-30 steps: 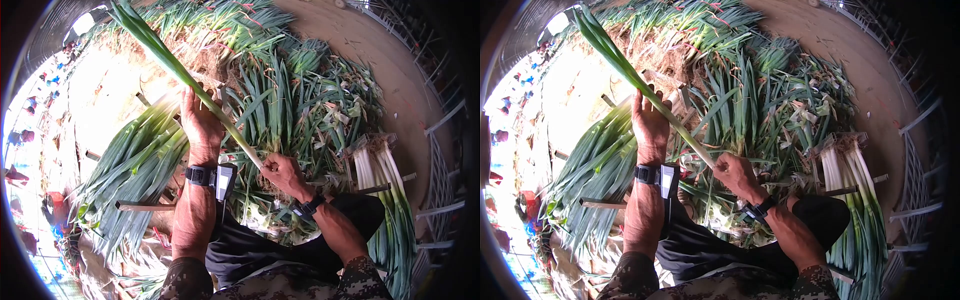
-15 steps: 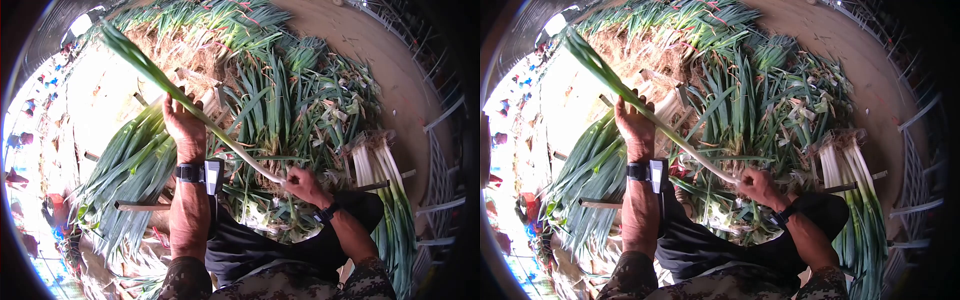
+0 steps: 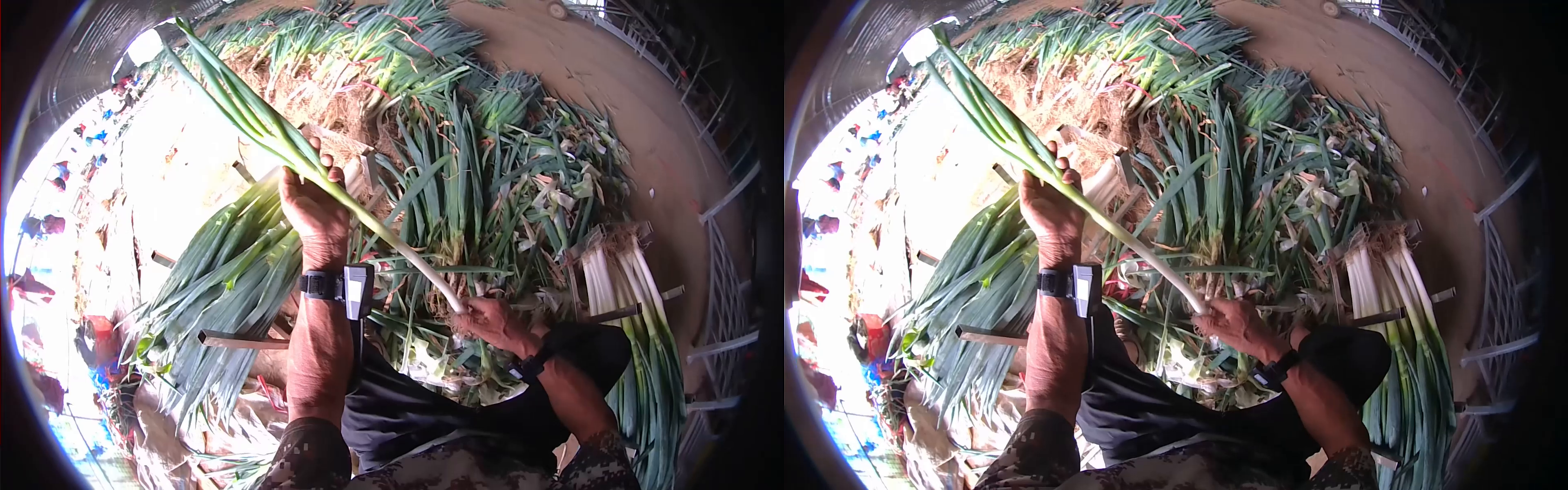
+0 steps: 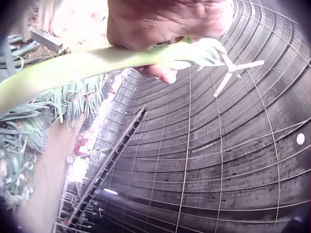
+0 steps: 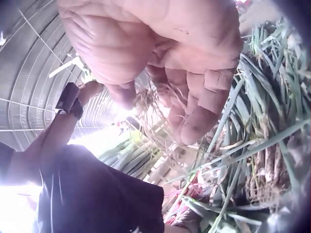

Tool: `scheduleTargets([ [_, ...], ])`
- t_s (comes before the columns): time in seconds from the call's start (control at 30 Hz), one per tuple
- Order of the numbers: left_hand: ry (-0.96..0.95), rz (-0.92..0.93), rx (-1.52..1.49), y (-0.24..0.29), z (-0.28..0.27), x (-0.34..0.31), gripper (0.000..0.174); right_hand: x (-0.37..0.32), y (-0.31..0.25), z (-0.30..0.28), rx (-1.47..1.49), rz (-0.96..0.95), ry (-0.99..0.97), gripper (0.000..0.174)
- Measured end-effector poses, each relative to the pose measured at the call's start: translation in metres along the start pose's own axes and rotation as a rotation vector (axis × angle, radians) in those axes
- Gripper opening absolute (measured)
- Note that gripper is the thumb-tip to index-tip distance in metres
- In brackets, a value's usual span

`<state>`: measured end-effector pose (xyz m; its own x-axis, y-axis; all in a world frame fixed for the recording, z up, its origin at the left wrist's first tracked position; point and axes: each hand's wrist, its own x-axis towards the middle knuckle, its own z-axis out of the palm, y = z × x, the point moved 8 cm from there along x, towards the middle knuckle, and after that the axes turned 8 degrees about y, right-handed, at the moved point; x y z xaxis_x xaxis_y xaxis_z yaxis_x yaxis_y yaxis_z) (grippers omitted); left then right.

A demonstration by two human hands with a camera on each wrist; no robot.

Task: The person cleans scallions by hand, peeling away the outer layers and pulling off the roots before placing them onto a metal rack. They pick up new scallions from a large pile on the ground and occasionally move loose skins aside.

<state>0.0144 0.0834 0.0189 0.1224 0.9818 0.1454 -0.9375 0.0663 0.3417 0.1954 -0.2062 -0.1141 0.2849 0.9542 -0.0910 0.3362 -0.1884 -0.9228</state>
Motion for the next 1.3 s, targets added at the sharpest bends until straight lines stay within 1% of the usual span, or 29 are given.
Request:
scheduleTargets([
  [0.03, 0.037, -0.007, 0.004, -0.001, 0.001, -0.003, 0.037, 0.000, 0.005, 0.002, -0.019, 0.047, -0.057, 0.033],
  [0.07, -0.017, -0.027, 0.001, -0.002, -0.003, 0.001, 0.040, 0.000, 0.009, 0.006, -0.039, 0.094, -0.113, 0.033],
  [0.1, -0.001, -0.045, 0.008, -0.003, -0.002, 0.000, 0.041, 0.000, 0.000, 0.005, 0.010, 0.048, -0.103, 0.032],
  [0.13, 0.015, -0.063, 0.015, -0.005, 0.000, -0.002, 0.042, -0.001, -0.002, 0.003, 0.010, 0.065, -0.089, 0.032],
  [0.17, -0.101, -0.102, 0.066, -0.006, 0.010, -0.004, 0.041, -0.002, -0.003, -0.001, 0.010, 0.080, -0.072, 0.032],
  [0.2, -0.104, -0.130, 0.119, -0.009, 0.014, -0.006, 0.041, -0.001, -0.003, -0.005, 0.010, 0.095, -0.054, 0.032],
  [0.23, -0.082, -0.162, 0.277, -0.013, 0.011, -0.007, 0.040, -0.001, -0.001, -0.007, 0.081, 0.122, -0.052, 0.033],
  [0.27, -0.058, -0.194, 0.433, -0.018, 0.007, -0.008, 0.040, 0.001, 0.002, -0.012, 0.051, 0.095, -0.042, 0.032],
  [0.33, -0.043, -0.260, 0.532, -0.025, 0.016, -0.026, 0.035, 0.006, 0.003, -0.020, -0.010, 0.041, -0.021, 0.032],
  [0.37, -0.063, -0.257, 0.534, -0.026, 0.017, -0.027, 0.033, 0.005, 0.007, -0.023, -0.043, 0.068, -0.021, 0.028],
  [0.47, -0.094, -0.155, 0.600, -0.022, 0.018, -0.033, 0.032, 0.002, 0.023, -0.027, 0.155, 0.177, 0.023, 0.025],
  [0.5, -0.091, -0.107, 0.612, -0.017, 0.020, -0.036, 0.033, 0.003, 0.026, -0.027, 0.255, 0.196, 0.018, 0.030],
  [0.57, -0.045, 0.016, 0.674, 0.004, 0.025, -0.042, 0.038, 0.004, 0.029, -0.029, 0.303, 0.217, 0.029, 0.036],
  [0.6, -0.033, 0.079, 0.762, 0.019, 0.021, -0.041, 0.038, 0.003, 0.033, -0.028, 0.334, 0.229, 0.031, 0.040],
  [0.63, -0.047, 0.167, 0.819, 0.039, 0.020, -0.044, 0.038, 0.004, 0.045, -0.028, 0.339, 0.259, 0.022, 0.037],
  [0.67, -0.059, 0.253, 0.877, 0.061, 0.017, -0.048, 0.038, 0.004, 0.061, -0.027, 0.337, 0.347, 0.019, 0.037],
  [0.7, -0.036, 0.309, 0.878, 0.087, 0.013, -0.053, 0.038, 0.008, 0.077, -0.024, 0.290, 0.321, -0.001, 0.039],
  [0.83, 0.228, 0.635, 1.001, 0.224, -0.020, -0.100, 0.021, 0.017, 0.115, 0.002, 0.165, 0.342, -0.091, 0.036],
  [0.87, 0.329, 0.703, 1.034, 0.260, -0.028, -0.122, 0.022, 0.024, 0.122, 0.003, 0.009, 0.221, -0.111, 0.034],
  [0.9, 0.359, 0.755, 1.023, 0.296, -0.047, -0.141, 0.036, 0.032, 0.135, 0.006, -0.147, 0.100, -0.136, 0.031],
  [0.93, 0.437, 0.809, 1.006, 0.326, -0.054, -0.169, 0.039, 0.031, 0.140, 0.017, -0.300, -0.025, -0.168, 0.029],
  [0.97, 0.500, 0.836, 1.028, 0.356, -0.066, -0.197, 0.038, 0.025, 0.125, 0.020, -0.311, 0.124, -0.212, 0.026],
  [1.0, 0.571, 0.859, 1.053, 0.385, -0.081, -0.229, 0.038, 0.022, 0.126, 0.024, -0.266, 0.090, -0.191, 0.032],
  [1.07, 0.730, 0.866, 1.065, 0.434, -0.119, -0.298, 0.037, 0.018, 0.119, 0.029, -0.434, 0.170, -0.293, 0.041],
  [1.1, 0.800, 0.873, 1.067, 0.457, -0.144, -0.332, 0.036, 0.021, 0.133, 0.033, -0.314, 0.068, -0.279, 0.038],
  [1.13, 0.882, 0.869, 1.104, 0.471, -0.160, -0.364, 0.034, 0.019, 0.116, 0.035, -0.367, 0.013, -0.298, 0.034],
  [1.17, 0.894, 0.877, 1.232, 0.482, -0.178, -0.396, 0.034, 0.017, 0.105, 0.037, -0.364, 0.043, -0.319, 0.032],
  [1.23, 1.020, 0.842, 1.375, 0.503, -0.211, -0.449, 0.030, 0.012, 0.092, 0.039, -0.356, 0.114, -0.351, 0.031],
  [1.3, 1.154, 0.780, 1.374, 0.519, -0.253, -0.497, 0.026, 0.013, 0.096, 0.041, -0.364, 0.104, -0.356, 0.031],
])
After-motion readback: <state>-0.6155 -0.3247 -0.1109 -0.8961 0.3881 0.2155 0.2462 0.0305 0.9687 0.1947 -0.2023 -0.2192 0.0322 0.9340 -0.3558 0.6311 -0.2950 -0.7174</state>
